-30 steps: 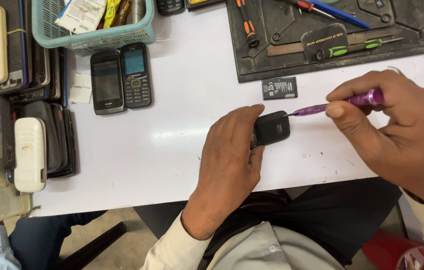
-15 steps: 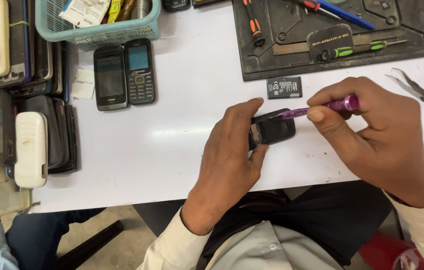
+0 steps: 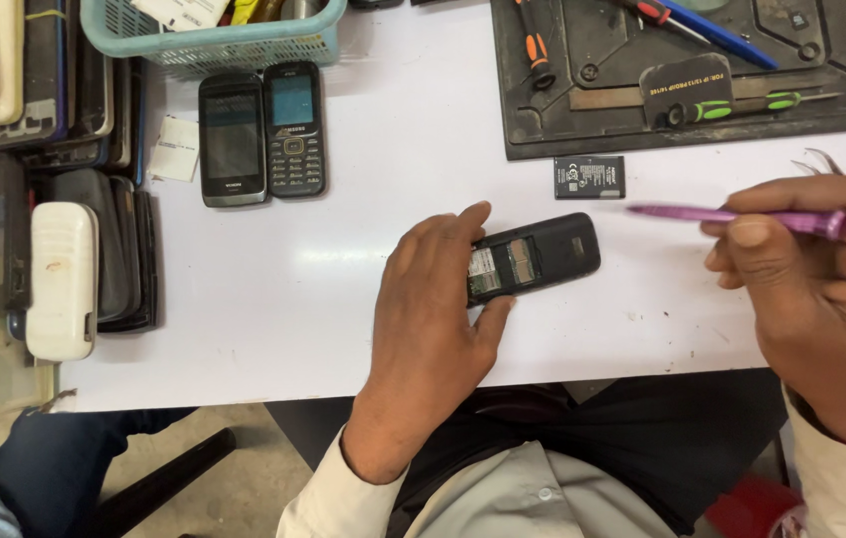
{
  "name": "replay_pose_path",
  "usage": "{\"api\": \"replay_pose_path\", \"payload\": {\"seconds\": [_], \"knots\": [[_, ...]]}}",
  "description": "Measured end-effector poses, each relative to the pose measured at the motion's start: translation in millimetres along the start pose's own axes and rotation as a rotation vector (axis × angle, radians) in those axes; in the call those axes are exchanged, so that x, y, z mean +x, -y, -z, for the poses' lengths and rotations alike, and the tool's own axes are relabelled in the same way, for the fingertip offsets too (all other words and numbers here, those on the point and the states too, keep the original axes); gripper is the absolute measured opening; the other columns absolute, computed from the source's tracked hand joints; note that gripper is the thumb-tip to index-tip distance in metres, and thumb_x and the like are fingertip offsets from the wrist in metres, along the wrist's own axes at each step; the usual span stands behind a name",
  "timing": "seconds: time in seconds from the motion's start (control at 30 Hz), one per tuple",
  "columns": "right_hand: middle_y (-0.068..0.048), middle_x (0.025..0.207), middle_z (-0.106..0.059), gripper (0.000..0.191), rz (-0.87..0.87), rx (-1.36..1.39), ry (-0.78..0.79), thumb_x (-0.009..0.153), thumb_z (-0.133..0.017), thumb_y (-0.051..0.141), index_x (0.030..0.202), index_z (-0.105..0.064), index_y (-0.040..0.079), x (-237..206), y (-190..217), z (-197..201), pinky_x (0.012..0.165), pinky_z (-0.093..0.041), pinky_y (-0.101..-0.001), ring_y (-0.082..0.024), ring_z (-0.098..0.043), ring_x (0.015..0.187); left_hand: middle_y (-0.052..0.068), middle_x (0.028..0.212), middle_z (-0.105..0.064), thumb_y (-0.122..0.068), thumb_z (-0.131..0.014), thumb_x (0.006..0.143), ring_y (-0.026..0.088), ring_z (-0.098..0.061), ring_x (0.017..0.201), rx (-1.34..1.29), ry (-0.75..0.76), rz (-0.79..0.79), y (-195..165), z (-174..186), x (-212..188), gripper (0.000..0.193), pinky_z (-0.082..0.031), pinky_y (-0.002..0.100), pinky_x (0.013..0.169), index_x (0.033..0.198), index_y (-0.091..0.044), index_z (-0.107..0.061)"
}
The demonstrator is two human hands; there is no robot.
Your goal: The person disassembles a feature phone by removing the battery and back cover, then using a screwdriver to unscrew and separate the internal components from the housing.
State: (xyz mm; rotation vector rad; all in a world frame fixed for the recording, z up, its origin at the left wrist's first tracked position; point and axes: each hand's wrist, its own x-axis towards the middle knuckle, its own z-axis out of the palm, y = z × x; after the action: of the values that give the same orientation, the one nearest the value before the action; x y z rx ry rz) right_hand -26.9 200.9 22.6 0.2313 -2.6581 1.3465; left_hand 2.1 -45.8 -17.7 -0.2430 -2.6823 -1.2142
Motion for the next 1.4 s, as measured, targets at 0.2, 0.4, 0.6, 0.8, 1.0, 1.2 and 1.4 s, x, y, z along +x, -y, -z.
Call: {"api": "replay_pose_path", "payload": {"seconds": [0.2, 0.4, 0.6, 0.8, 1.0, 1.2, 1.4], "knots": [[-0.013, 0.100, -0.068, 0.021, 0.084, 0.004, -0.050, 0.110, -0.070, 0.008, 0.120, -0.059, -0.007, -5, -42, -10, 0.077, -0.057, -0.0221, -0.013, -0.069, 0.087, 0.015, 0.119, -0.064, 0.003, -0.074, 0.083, 0.027, -0.069, 0.106, -0.221, -0.006, 0.066, 5, 2, -6, 0.061, -0.058, 0.035, 0.087, 0.139, -0.004, -0.052], [-0.012, 0.107, -0.069, 0.015, 0.197, -0.209, -0.057, 0.108, -0.080, 0.004, 0.111, -0.068, -0.004, -9, -69, -8, 0.086, -0.053, -0.0240, -0.016, -0.066, 0.094, 0.009, 0.110, -0.068, 0.009, -0.070, 0.089, 0.014, -0.068, 0.099, -0.765, -0.004, 0.328, 12, 1, -12, 0.049, -0.060, 0.027, 0.085, 0.134, -0.001, -0.056], [-0.008, 0.103, -0.070, 0.009, 0.244, -0.446, -0.045, 0.101, -0.082, 0.004, 0.104, -0.074, 0.002, -11, -78, -13, 0.084, -0.047, -0.0287, -0.019, -0.056, 0.096, 0.013, 0.110, -0.065, 0.011, -0.068, 0.087, 0.012, -0.064, 0.097, -1.209, 0.054, 0.440, 9, 5, -23, 0.048, -0.059, 0.024, 0.077, 0.132, 0.005, -0.051], [-0.003, 0.103, -0.073, 0.003, 0.279, -0.524, -0.052, 0.102, -0.077, 0.005, 0.101, -0.074, 0.006, -9, -86, -19, 0.085, -0.047, -0.0291, -0.018, -0.056, 0.098, 0.013, 0.111, -0.065, 0.010, -0.069, 0.087, 0.012, -0.064, 0.100, -1.202, 0.079, 0.411, 4, 10, -22, 0.049, -0.059, 0.023, 0.080, 0.132, 0.005, -0.051], [-0.003, 0.112, -0.075, 0.007, 0.316, -0.532, -0.054, 0.100, -0.074, 0.000, 0.101, -0.070, 0.006, -6, -85, -18, 0.095, -0.047, -0.0300, -0.018, -0.058, 0.105, 0.011, 0.109, -0.066, 0.008, -0.071, 0.087, 0.012, -0.066, 0.099, -1.134, 0.078, 0.401, 3, 9, -18, 0.049, -0.060, 0.024, 0.081, 0.131, 0.003, -0.052], [-0.007, 0.129, -0.064, 0.036, 0.179, 0.088, 0.005, 0.100, -0.073, 0.023, 0.126, -0.058, 0.004, -6, -42, -17, 0.114, -0.049, -0.0288, -0.018, -0.062, 0.123, 0.008, 0.110, -0.067, 0.003, -0.072, 0.083, 0.011, -0.066, 0.098, -0.955, 0.058, 0.427, 0, 8, -5, 0.050, -0.057, 0.021, 0.076, 0.130, 0.001, -0.054], [-0.021, 0.120, -0.066, 0.077, 0.375, -0.247, 0.257, 0.066, -0.084, 0.029, 0.130, -0.058, -0.004, -7, 1, -23, 0.093, -0.052, -0.0402, -0.033, -0.065, 0.110, 0.008, 0.109, -0.066, 0.000, -0.071, 0.084, 0.009, -0.064, 0.096, -0.867, 0.081, 0.369, -14, 6, 13, 0.047, -0.056, 0.021, 0.071, 0.128, 0.000, -0.056]]}}
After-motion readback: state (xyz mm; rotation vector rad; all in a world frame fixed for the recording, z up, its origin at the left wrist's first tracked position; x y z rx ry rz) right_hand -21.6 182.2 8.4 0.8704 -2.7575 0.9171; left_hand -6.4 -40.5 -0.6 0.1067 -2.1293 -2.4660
